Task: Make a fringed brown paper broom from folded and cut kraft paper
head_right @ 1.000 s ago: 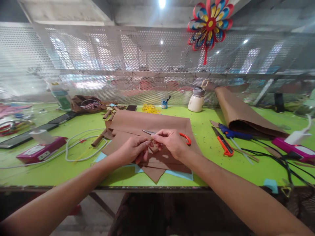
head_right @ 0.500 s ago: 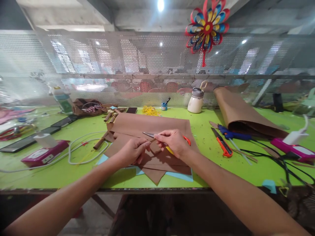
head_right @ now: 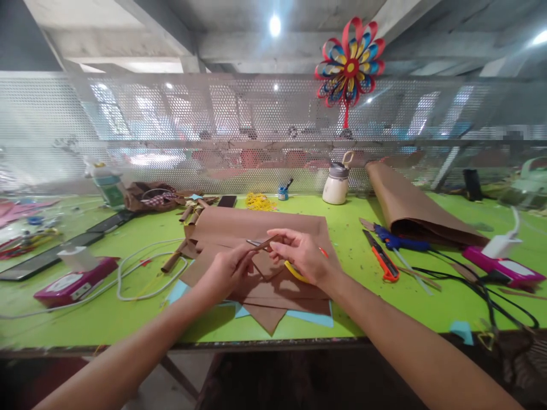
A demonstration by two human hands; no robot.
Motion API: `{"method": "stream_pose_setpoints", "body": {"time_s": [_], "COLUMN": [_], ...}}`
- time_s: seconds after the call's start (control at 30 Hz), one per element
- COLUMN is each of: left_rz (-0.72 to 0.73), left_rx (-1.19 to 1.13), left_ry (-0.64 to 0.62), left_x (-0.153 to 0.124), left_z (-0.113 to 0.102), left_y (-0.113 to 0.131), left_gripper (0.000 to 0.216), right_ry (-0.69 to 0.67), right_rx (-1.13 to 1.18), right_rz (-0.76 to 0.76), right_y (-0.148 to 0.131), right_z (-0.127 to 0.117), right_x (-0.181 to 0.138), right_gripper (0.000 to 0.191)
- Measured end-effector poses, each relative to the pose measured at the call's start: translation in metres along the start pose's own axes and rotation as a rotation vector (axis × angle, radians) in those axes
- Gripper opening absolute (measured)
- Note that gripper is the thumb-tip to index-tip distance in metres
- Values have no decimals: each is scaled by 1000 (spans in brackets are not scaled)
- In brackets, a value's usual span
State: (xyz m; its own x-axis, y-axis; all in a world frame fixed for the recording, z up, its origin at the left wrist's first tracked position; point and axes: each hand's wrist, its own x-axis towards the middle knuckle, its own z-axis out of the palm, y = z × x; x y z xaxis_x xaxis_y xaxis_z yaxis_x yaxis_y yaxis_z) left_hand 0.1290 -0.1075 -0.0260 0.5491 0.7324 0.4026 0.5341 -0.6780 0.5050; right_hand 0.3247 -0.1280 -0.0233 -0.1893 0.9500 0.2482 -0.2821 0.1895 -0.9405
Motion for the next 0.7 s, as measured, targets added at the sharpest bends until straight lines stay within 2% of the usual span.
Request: {"method": "stream_pose_setpoints", "body": {"time_s": [0.13, 0.33, 0.53, 0.7], "left_rz": [66, 194, 294, 371], "left_rx": [156, 247, 402, 431], "left_ry": [6, 8, 35, 100], "left_x": [-3, -5, -8, -9], "left_z": [1, 2, 0, -3], "left_y": [-5, -10, -6, 1], "left_gripper": [28, 33, 22, 20], "right_ry": [-63, -74, -10, 53], "right_rx": [-22, -40, -34, -5], "right_rz": [16, 40, 31, 25], "right_y": [1, 3, 2, -5], "right_z": [3, 5, 7, 10], "right_x": [-2, -5, -7, -9], "right_gripper": [54, 57, 49, 37]}}
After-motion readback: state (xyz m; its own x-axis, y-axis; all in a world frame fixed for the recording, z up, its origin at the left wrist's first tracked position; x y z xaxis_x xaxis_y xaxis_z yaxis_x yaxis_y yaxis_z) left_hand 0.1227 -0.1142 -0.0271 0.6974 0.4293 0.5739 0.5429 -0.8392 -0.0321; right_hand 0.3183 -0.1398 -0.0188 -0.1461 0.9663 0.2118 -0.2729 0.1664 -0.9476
